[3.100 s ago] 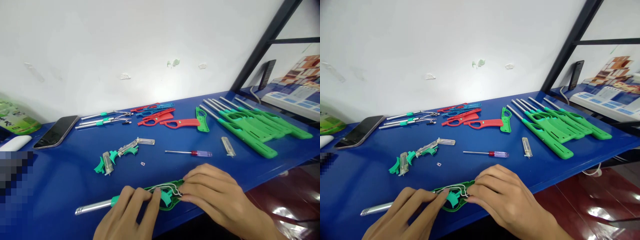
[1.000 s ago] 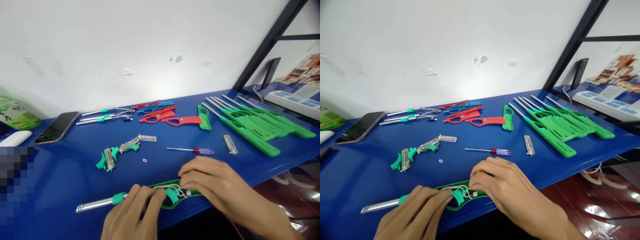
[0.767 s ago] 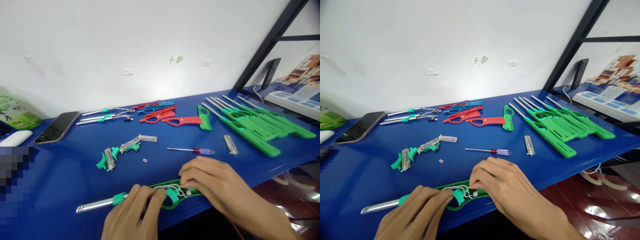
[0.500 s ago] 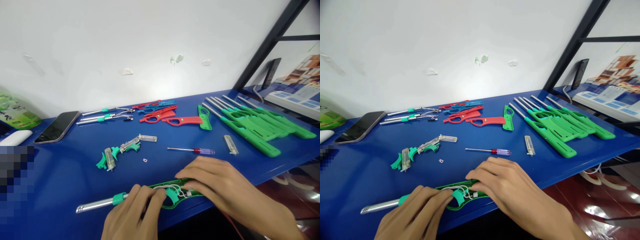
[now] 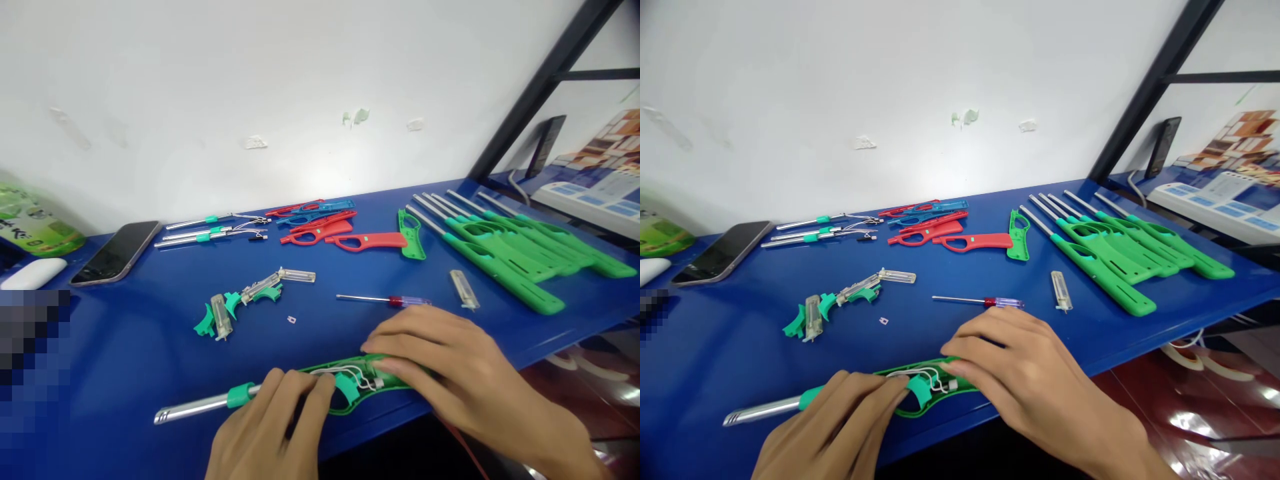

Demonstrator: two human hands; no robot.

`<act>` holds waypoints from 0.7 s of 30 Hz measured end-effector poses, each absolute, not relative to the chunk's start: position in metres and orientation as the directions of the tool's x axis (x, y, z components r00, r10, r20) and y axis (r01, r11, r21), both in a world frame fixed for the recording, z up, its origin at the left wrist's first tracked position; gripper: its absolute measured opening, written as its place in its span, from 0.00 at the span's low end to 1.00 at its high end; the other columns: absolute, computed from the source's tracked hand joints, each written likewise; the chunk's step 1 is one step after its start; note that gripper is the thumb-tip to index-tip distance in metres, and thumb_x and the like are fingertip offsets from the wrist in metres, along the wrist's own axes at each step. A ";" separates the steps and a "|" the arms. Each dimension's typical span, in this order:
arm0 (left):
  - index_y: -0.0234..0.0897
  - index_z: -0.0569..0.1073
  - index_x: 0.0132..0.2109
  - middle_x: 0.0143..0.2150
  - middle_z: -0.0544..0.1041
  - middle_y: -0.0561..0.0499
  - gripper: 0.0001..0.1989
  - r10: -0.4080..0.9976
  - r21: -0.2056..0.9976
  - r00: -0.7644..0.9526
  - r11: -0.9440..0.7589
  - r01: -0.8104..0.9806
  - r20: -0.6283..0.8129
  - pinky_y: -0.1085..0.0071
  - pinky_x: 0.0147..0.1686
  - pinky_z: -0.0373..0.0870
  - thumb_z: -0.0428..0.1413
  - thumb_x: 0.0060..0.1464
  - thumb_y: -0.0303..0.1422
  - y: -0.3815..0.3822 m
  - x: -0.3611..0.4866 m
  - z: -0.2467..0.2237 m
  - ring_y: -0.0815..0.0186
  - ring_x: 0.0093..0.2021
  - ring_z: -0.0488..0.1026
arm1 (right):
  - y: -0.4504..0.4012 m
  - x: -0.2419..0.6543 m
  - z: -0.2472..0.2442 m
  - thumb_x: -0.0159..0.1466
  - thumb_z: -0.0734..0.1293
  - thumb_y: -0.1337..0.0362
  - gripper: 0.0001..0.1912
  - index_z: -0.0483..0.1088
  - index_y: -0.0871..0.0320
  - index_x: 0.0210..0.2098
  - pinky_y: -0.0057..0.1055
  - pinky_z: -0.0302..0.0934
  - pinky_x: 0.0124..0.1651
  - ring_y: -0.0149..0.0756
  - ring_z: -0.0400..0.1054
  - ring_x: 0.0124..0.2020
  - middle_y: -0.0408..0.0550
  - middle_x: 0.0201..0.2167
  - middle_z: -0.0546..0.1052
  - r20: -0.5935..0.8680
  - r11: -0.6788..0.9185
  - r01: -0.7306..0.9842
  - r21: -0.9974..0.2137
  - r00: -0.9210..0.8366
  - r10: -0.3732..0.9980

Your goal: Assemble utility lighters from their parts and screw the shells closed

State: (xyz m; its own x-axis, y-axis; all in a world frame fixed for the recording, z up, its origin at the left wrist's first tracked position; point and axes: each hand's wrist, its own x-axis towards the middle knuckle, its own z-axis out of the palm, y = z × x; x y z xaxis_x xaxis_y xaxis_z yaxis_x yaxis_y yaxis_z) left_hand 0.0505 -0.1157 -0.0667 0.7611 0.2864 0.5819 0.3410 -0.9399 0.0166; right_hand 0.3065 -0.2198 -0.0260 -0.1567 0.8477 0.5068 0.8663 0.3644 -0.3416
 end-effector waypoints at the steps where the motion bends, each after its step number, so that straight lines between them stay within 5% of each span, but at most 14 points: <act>1: 0.41 0.78 0.57 0.44 0.84 0.53 0.17 0.282 0.007 0.761 -0.940 0.342 0.584 0.70 0.32 0.78 0.54 0.67 0.22 -0.115 0.051 -0.066 0.63 0.39 0.84 | -0.222 0.307 -0.026 0.79 0.66 0.61 0.07 0.76 0.51 0.50 0.33 0.67 0.53 0.33 0.79 0.44 0.40 0.44 0.85 0.506 0.358 0.861 -0.362 -0.141 0.851; 9: 0.43 0.78 0.58 0.46 0.84 0.54 0.22 0.263 -0.042 0.776 -0.937 0.348 0.574 0.73 0.28 0.77 0.52 0.63 0.18 -0.114 0.050 -0.065 0.64 0.39 0.84 | -0.230 0.306 -0.039 0.76 0.69 0.66 0.04 0.78 0.53 0.46 0.34 0.67 0.46 0.33 0.73 0.40 0.41 0.40 0.83 0.507 0.424 0.792 -0.438 -0.172 0.845; 21: 0.42 0.79 0.55 0.40 0.81 0.55 0.21 0.327 0.060 0.745 -0.930 0.362 0.582 0.76 0.28 0.74 0.51 0.64 0.16 -0.116 0.053 -0.062 0.70 0.33 0.79 | -0.227 0.303 -0.045 0.77 0.66 0.70 0.08 0.78 0.57 0.44 0.35 0.66 0.43 0.34 0.73 0.38 0.44 0.39 0.83 0.588 0.459 0.785 -0.417 -0.152 0.795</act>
